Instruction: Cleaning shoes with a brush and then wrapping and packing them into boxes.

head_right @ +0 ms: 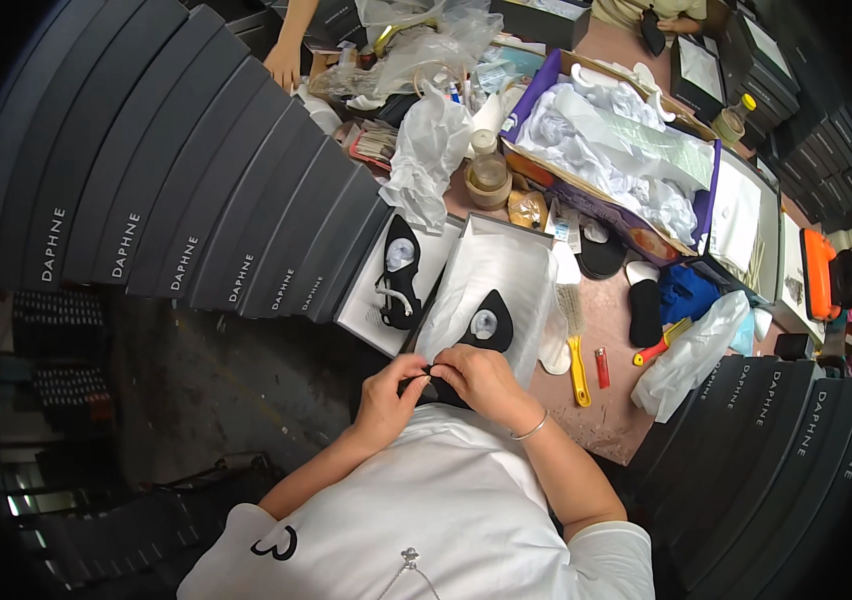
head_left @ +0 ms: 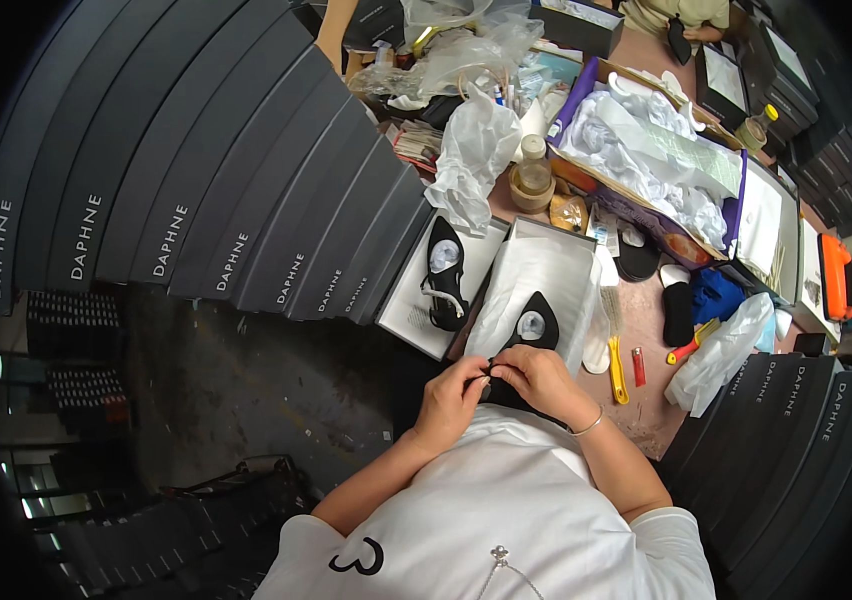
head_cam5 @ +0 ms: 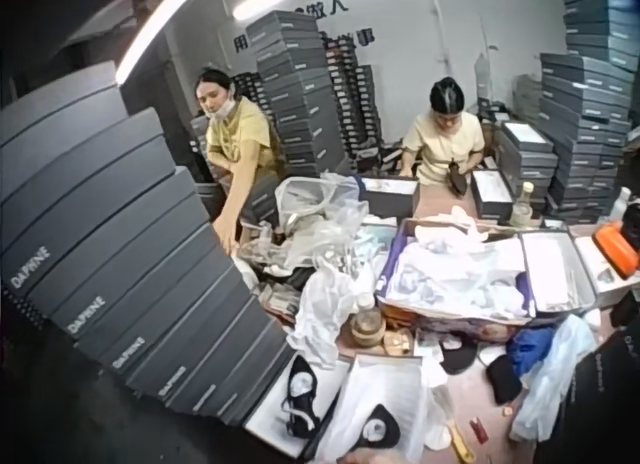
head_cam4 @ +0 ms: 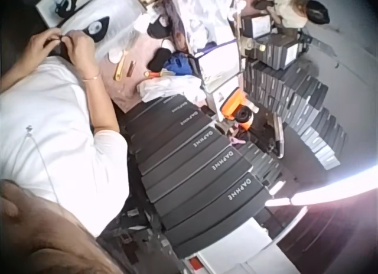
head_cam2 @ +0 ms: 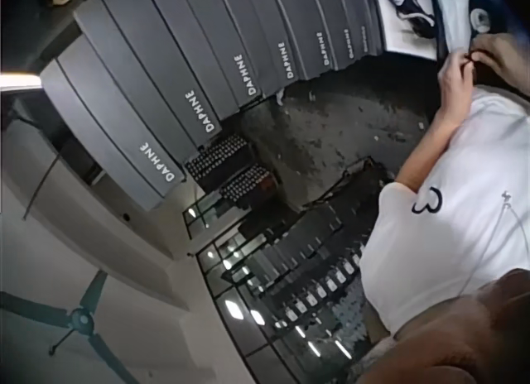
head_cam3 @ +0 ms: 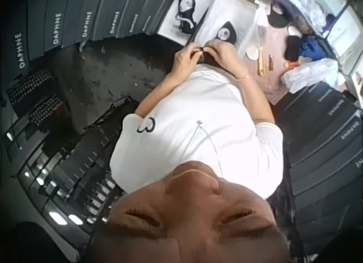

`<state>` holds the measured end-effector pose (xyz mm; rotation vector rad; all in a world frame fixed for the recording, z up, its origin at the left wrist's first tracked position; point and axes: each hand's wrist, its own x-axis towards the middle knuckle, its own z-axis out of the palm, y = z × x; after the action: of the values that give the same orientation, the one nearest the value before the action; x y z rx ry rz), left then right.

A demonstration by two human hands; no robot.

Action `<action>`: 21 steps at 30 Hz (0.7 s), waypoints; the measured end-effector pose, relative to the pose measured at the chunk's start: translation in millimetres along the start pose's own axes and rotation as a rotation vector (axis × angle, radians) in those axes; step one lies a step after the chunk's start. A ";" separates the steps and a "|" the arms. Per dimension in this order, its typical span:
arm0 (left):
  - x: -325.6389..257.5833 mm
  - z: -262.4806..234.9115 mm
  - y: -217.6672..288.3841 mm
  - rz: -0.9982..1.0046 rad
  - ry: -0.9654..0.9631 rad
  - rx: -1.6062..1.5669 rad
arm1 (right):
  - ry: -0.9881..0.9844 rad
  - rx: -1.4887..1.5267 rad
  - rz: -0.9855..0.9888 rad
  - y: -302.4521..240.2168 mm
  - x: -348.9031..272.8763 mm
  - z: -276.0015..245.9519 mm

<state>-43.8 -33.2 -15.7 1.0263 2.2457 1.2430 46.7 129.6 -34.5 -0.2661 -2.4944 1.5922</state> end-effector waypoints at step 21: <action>-8.7 11.8 -15.7 -0.439 0.047 -0.595 | 0.050 0.377 0.247 10.4 3.5 12.2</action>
<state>-37.2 -38.4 -35.4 0.2681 1.8012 1.5796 41.1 124.0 -48.8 -0.5668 -2.1316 2.0794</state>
